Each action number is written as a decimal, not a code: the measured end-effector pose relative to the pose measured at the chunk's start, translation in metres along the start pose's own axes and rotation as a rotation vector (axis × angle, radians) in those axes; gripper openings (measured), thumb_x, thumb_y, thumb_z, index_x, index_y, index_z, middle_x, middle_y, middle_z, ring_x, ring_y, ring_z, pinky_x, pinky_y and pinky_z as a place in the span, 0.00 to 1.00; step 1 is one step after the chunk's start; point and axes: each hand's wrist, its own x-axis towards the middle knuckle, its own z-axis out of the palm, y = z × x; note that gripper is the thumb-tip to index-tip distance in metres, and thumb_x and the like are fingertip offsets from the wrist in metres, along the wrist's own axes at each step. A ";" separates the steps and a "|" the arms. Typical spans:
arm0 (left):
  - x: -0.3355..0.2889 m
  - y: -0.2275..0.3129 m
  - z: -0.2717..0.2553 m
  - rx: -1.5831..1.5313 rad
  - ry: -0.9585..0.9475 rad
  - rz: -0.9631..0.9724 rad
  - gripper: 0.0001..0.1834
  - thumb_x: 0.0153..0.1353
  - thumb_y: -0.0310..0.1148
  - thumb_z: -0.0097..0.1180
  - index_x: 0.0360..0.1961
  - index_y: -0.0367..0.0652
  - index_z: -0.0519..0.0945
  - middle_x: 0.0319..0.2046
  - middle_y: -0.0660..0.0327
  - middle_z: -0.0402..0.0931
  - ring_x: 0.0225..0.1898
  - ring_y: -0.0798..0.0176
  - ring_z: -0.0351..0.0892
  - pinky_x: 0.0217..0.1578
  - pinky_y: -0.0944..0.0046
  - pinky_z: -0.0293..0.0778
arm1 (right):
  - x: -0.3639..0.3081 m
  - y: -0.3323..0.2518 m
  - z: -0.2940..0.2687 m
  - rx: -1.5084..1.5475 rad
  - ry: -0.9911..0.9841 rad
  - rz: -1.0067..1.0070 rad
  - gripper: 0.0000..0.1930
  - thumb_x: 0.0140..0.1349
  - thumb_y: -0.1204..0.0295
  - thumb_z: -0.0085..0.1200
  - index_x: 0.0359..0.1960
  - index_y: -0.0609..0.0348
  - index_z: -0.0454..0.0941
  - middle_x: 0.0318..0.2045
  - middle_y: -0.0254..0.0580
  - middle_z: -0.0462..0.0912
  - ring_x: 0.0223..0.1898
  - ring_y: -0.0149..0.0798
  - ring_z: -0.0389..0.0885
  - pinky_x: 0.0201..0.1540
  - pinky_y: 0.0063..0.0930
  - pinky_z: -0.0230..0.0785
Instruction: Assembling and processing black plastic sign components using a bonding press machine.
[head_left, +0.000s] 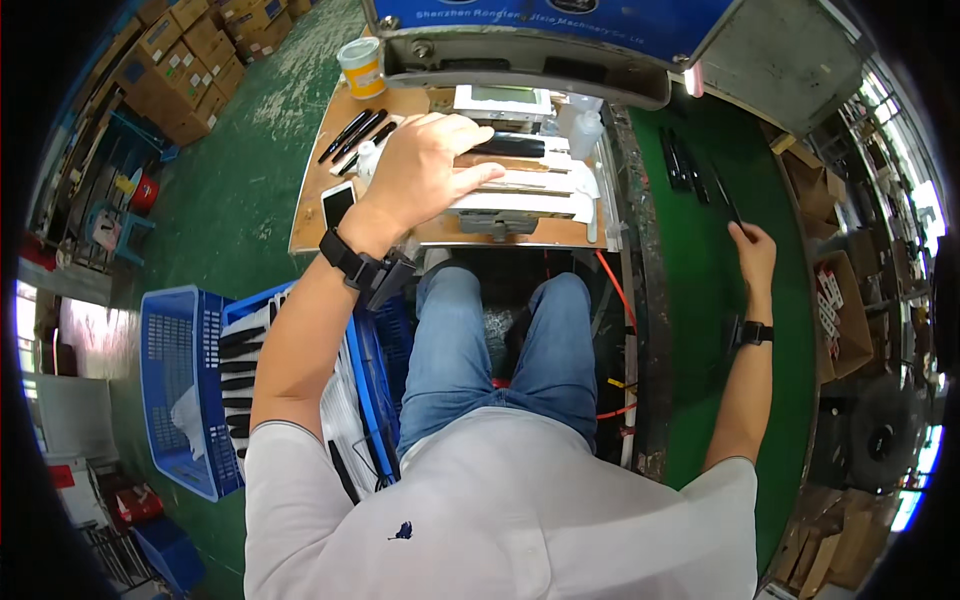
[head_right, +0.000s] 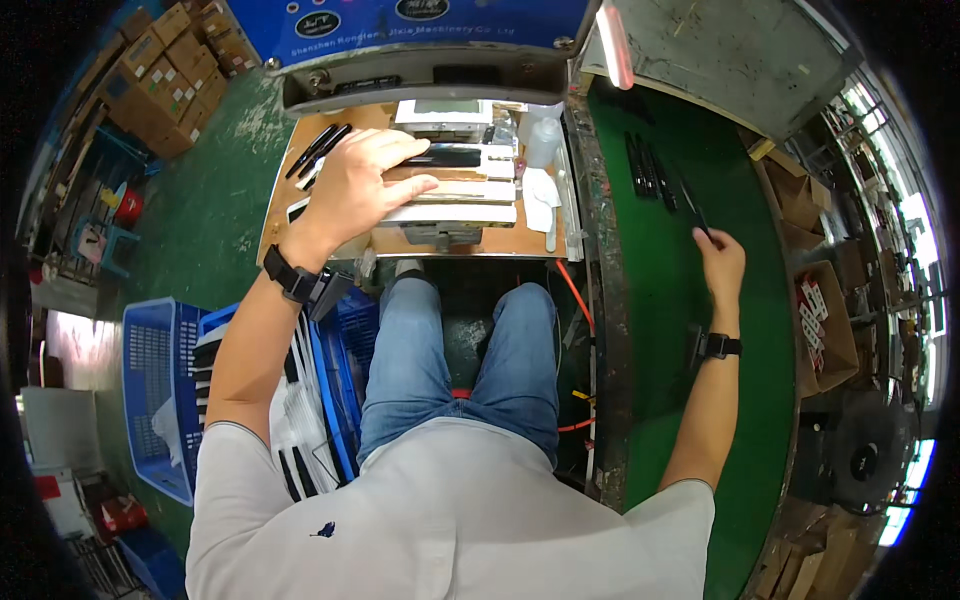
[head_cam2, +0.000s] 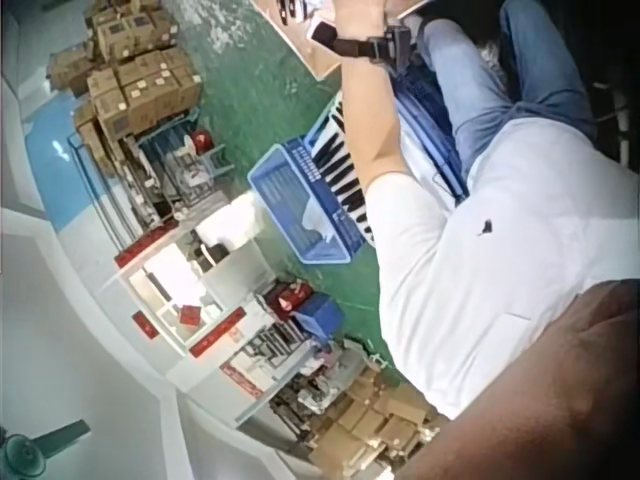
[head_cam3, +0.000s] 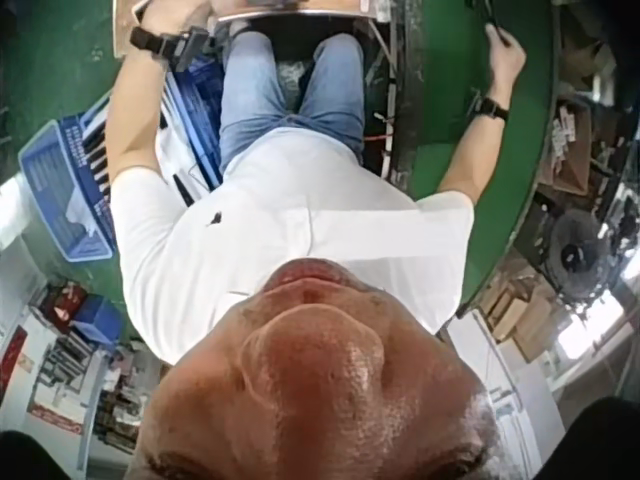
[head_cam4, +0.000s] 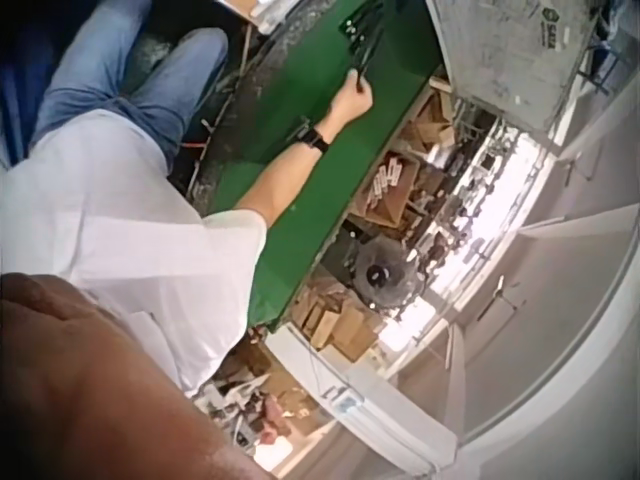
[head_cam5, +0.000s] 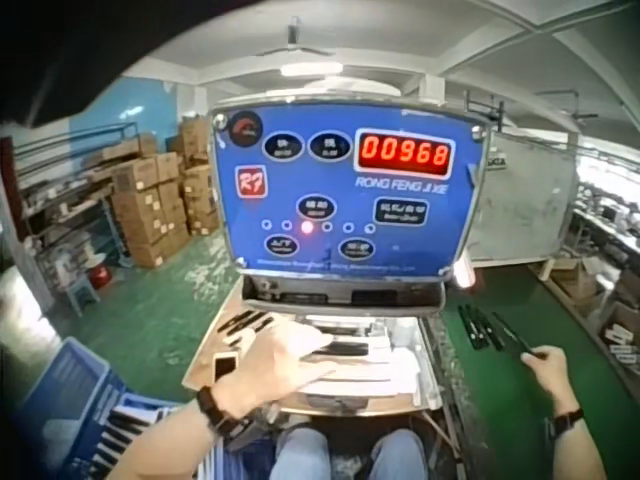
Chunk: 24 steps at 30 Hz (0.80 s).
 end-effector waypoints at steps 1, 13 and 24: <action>-0.002 0.005 -0.001 -0.008 0.021 0.023 0.20 0.61 0.38 0.71 0.53 0.41 0.87 0.49 0.54 0.84 0.43 0.49 0.85 0.50 0.55 0.79 | 0.002 0.028 -0.002 -0.071 0.045 -0.015 0.21 0.65 0.58 0.71 0.45 0.68 0.89 0.31 0.44 0.89 0.33 0.38 0.86 0.41 0.32 0.76; -0.287 -0.028 -0.136 0.050 0.349 -1.034 0.16 0.65 0.37 0.68 0.50 0.41 0.89 0.44 0.52 0.86 0.41 0.53 0.87 0.47 0.58 0.80 | 0.130 0.177 0.082 -0.508 -0.141 -0.166 0.23 0.68 0.60 0.59 0.53 0.68 0.86 0.48 0.67 0.88 0.51 0.66 0.86 0.55 0.51 0.77; -0.475 -0.128 -0.177 0.527 -0.215 -1.305 0.25 0.67 0.50 0.62 0.55 0.43 0.88 0.51 0.46 0.87 0.54 0.45 0.86 0.56 0.50 0.79 | 0.107 0.119 0.074 -0.260 -0.107 -0.147 0.26 0.69 0.66 0.61 0.65 0.69 0.78 0.38 0.46 0.86 0.36 0.39 0.84 0.45 0.34 0.77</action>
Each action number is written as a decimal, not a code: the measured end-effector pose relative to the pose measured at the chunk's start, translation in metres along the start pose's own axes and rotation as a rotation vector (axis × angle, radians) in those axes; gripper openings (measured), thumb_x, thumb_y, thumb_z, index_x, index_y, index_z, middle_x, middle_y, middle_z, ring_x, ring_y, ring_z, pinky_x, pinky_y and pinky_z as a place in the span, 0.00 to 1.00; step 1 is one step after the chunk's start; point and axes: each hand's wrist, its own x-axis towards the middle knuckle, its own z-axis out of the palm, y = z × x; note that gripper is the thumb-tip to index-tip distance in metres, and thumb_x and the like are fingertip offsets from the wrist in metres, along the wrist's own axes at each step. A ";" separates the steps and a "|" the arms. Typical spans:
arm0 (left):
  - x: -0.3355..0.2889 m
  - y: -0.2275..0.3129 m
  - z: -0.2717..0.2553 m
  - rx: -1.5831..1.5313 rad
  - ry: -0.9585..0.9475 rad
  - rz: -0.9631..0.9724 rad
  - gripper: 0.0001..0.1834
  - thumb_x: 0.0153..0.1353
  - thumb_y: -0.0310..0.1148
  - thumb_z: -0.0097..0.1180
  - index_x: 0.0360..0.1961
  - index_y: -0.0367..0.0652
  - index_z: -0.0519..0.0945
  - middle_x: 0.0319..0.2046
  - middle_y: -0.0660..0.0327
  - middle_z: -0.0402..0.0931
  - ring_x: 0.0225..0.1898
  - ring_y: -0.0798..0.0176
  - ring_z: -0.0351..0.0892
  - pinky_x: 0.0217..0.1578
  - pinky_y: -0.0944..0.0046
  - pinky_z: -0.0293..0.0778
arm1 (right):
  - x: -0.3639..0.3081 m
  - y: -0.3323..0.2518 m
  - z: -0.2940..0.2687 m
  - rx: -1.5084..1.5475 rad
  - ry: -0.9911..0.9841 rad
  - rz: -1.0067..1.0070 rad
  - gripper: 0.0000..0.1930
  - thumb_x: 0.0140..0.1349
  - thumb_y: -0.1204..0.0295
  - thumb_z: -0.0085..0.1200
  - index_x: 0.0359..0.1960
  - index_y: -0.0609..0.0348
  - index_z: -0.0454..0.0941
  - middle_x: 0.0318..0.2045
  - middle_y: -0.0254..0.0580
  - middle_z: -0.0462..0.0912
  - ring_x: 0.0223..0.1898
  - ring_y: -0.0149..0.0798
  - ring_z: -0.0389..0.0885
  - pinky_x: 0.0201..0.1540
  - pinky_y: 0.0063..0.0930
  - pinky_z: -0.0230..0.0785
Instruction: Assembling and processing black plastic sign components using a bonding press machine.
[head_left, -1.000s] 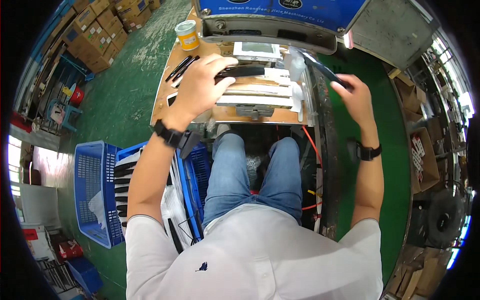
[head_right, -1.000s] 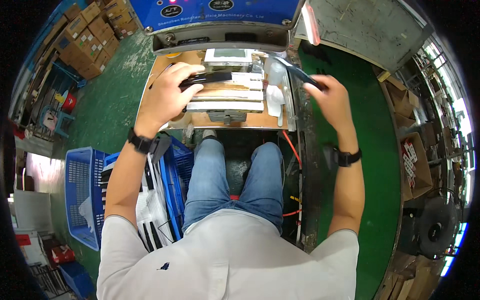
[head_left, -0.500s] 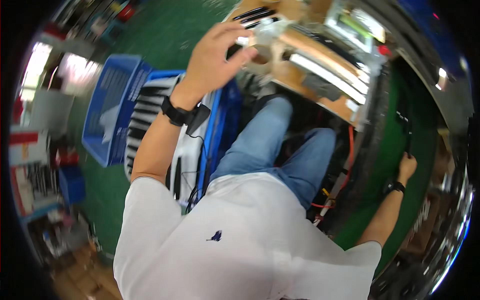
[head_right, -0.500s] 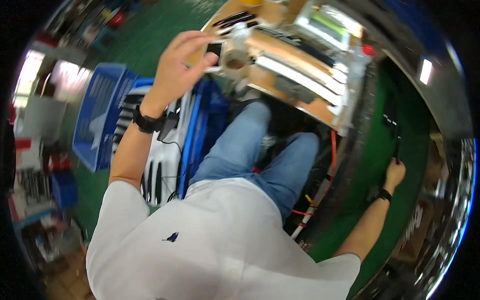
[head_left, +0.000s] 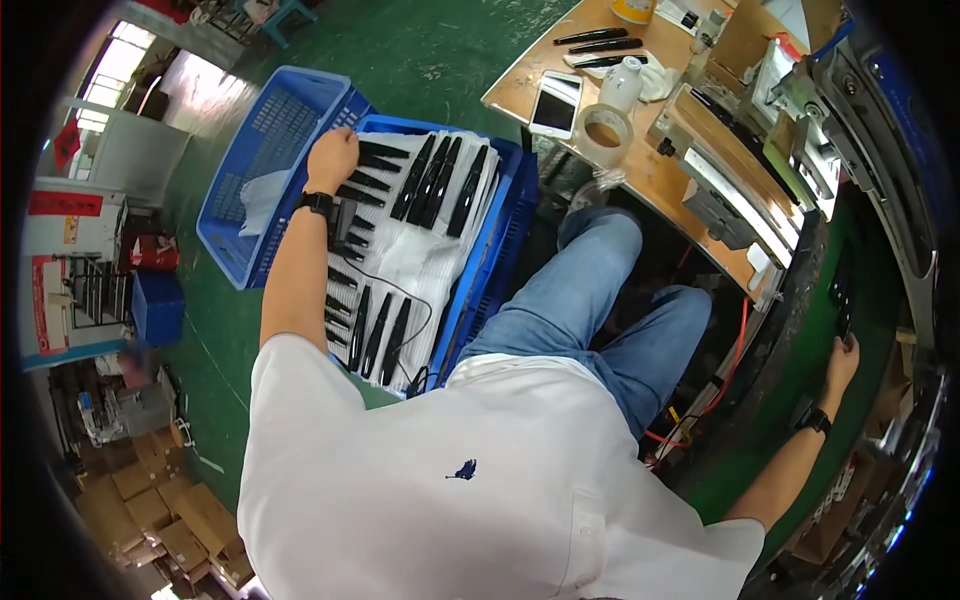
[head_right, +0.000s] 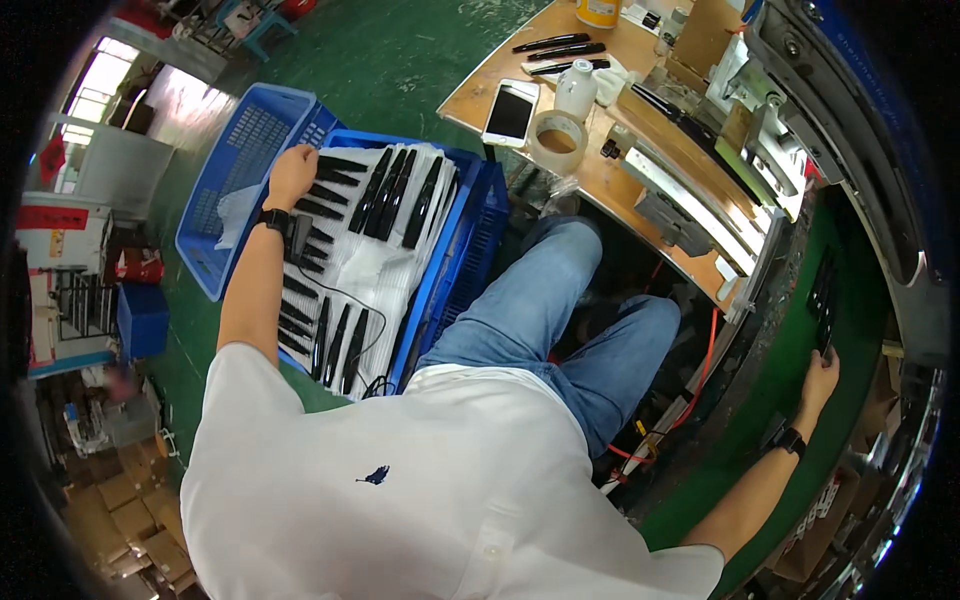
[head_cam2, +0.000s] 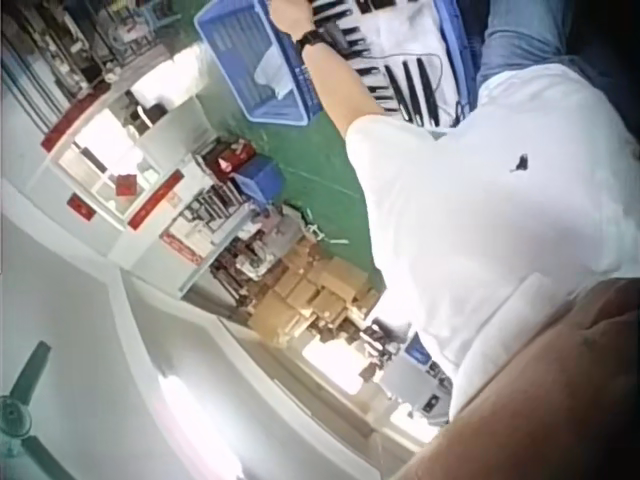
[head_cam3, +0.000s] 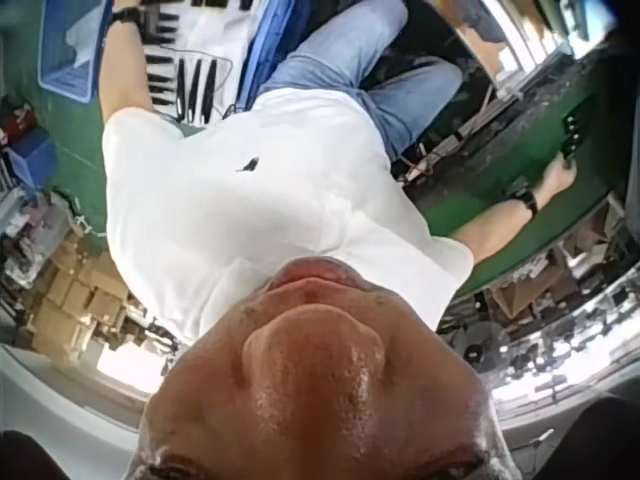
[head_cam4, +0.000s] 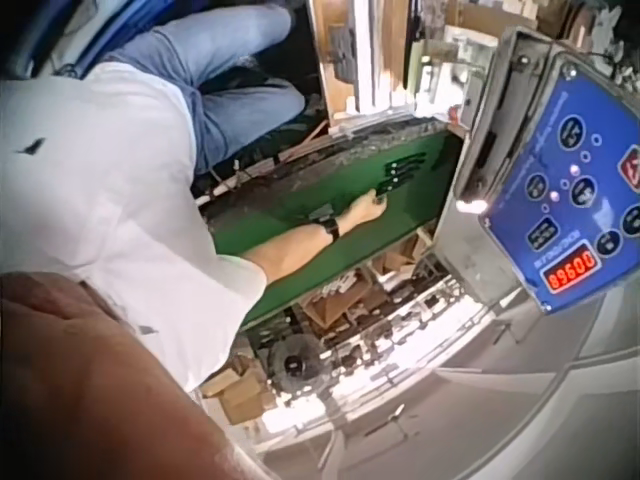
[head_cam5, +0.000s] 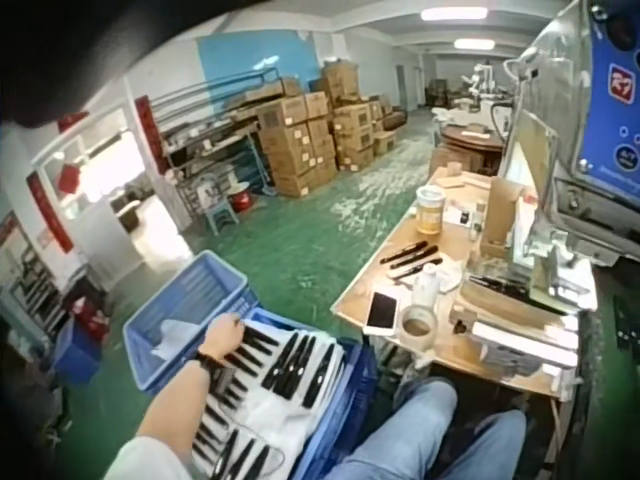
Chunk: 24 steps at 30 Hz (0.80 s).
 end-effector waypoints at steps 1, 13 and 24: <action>0.012 -0.003 0.005 0.023 -0.028 -0.140 0.31 0.64 0.56 0.63 0.56 0.42 0.87 0.53 0.45 0.87 0.57 0.44 0.85 0.59 0.50 0.78 | -0.010 -0.018 -0.010 0.089 -0.078 0.005 0.25 0.70 0.67 0.62 0.66 0.68 0.78 0.38 0.43 0.85 0.36 0.36 0.82 0.43 0.31 0.76; 0.026 -0.005 0.015 0.138 -0.097 -0.265 0.60 0.38 0.78 0.75 0.58 0.34 0.81 0.57 0.38 0.80 0.62 0.30 0.78 0.63 0.40 0.75 | -0.102 -0.226 -0.085 0.431 -0.270 -0.129 0.19 0.75 0.72 0.60 0.65 0.59 0.80 0.40 0.30 0.81 0.38 0.25 0.77 0.41 0.20 0.73; 0.033 0.034 0.018 -0.812 0.326 -0.118 0.35 0.64 0.32 0.73 0.66 0.34 0.67 0.53 0.48 0.80 0.53 0.52 0.82 0.59 0.54 0.76 | -0.104 -0.448 -0.033 0.393 -0.304 -0.653 0.20 0.71 0.64 0.66 0.60 0.61 0.82 0.45 0.43 0.85 0.41 0.36 0.85 0.43 0.33 0.77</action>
